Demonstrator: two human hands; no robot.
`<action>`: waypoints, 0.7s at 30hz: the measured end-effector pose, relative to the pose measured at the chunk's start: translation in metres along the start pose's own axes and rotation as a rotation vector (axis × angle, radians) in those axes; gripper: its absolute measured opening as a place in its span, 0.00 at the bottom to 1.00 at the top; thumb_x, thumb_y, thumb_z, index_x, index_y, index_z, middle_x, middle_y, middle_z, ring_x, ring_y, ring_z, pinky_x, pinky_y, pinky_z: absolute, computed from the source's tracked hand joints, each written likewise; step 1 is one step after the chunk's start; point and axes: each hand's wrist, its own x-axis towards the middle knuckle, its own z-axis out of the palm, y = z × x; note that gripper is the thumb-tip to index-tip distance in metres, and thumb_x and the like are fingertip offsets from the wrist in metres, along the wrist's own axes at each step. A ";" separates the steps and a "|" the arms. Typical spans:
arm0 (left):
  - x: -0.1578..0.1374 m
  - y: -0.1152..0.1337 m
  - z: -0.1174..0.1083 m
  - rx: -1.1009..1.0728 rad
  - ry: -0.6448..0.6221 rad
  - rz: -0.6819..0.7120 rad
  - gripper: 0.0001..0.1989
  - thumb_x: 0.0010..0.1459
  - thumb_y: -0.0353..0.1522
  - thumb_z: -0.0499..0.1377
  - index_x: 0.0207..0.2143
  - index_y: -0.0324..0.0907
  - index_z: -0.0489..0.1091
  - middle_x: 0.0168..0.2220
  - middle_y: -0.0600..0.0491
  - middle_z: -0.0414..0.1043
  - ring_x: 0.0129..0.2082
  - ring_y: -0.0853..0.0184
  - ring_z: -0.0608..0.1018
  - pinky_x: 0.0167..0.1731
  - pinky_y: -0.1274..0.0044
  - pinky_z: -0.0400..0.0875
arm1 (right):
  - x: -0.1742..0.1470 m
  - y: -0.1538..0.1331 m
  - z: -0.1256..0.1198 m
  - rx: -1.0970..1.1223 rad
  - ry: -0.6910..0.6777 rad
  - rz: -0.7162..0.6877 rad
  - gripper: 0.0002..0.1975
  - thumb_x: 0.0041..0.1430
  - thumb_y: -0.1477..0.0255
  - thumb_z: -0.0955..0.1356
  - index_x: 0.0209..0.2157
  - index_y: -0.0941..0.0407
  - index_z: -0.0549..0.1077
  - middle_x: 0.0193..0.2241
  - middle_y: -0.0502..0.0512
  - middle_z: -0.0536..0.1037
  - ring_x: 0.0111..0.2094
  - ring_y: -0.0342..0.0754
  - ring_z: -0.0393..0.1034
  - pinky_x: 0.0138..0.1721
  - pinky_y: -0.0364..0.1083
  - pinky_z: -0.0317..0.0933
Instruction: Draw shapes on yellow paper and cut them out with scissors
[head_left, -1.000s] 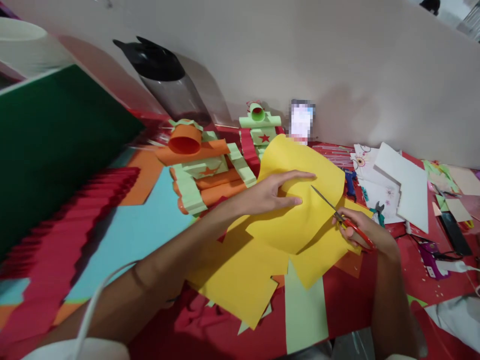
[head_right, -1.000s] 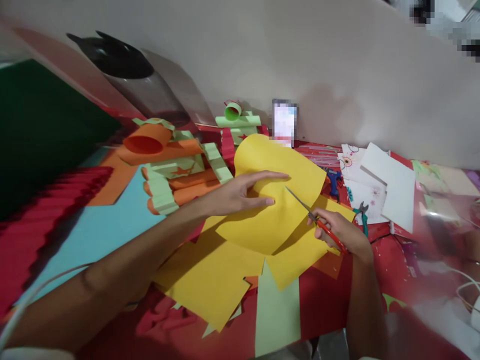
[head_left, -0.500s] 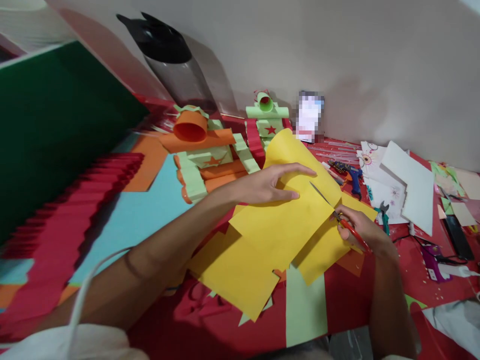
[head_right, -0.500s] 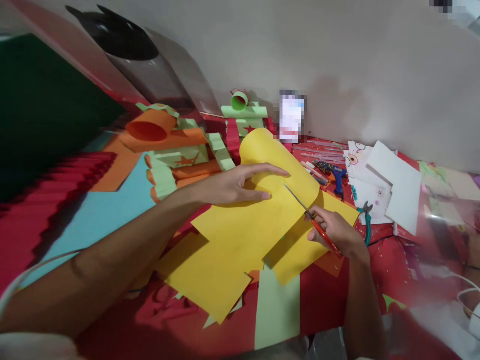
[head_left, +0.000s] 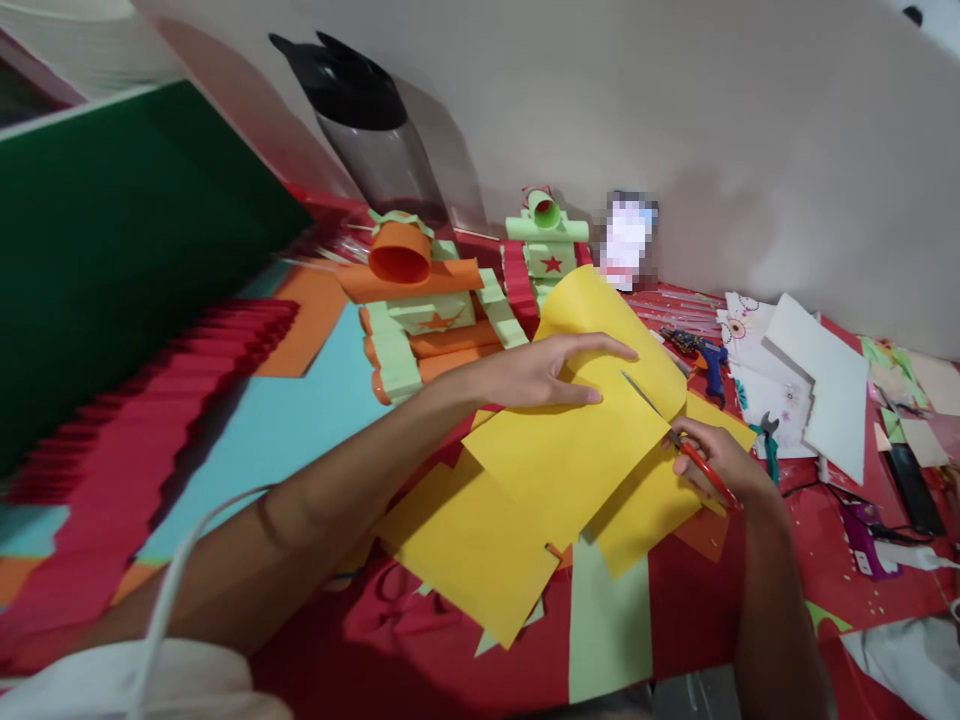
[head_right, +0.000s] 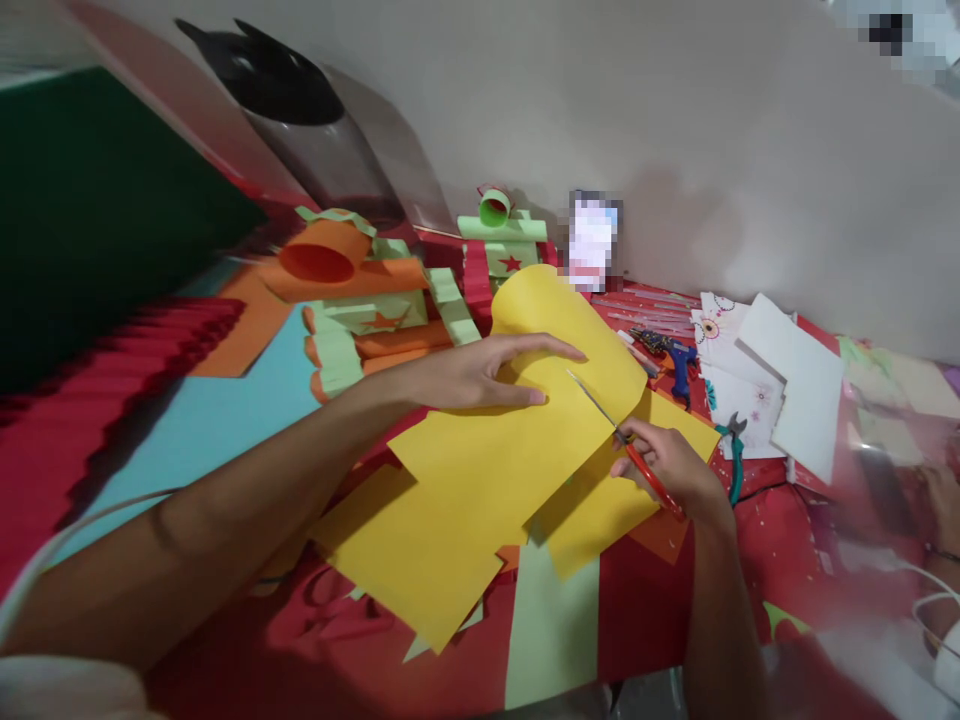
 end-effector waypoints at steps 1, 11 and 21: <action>0.000 0.000 0.000 -0.003 -0.004 0.000 0.32 0.66 0.51 0.63 0.66 0.45 0.70 0.59 0.43 0.75 0.37 0.67 0.75 0.38 0.78 0.71 | 0.000 0.000 -0.001 -0.006 -0.004 0.002 0.21 0.53 0.54 0.74 0.39 0.54 0.69 0.24 0.45 0.70 0.20 0.40 0.55 0.22 0.41 0.50; 0.001 -0.003 0.002 -0.030 0.015 0.009 0.32 0.69 0.53 0.59 0.64 0.42 0.71 0.32 0.54 0.72 0.25 0.72 0.64 0.26 0.79 0.60 | -0.004 0.002 -0.001 -0.040 0.026 -0.065 0.19 0.53 0.55 0.73 0.37 0.53 0.69 0.24 0.46 0.67 0.26 0.44 0.61 0.25 0.41 0.52; 0.001 -0.005 0.002 -0.037 -0.048 0.040 0.28 0.70 0.50 0.59 0.63 0.43 0.71 0.30 0.57 0.69 0.22 0.73 0.62 0.23 0.80 0.58 | -0.001 0.007 -0.002 -0.079 0.005 -0.055 0.27 0.47 0.53 0.78 0.40 0.53 0.67 0.22 0.41 0.64 0.25 0.42 0.56 0.26 0.41 0.50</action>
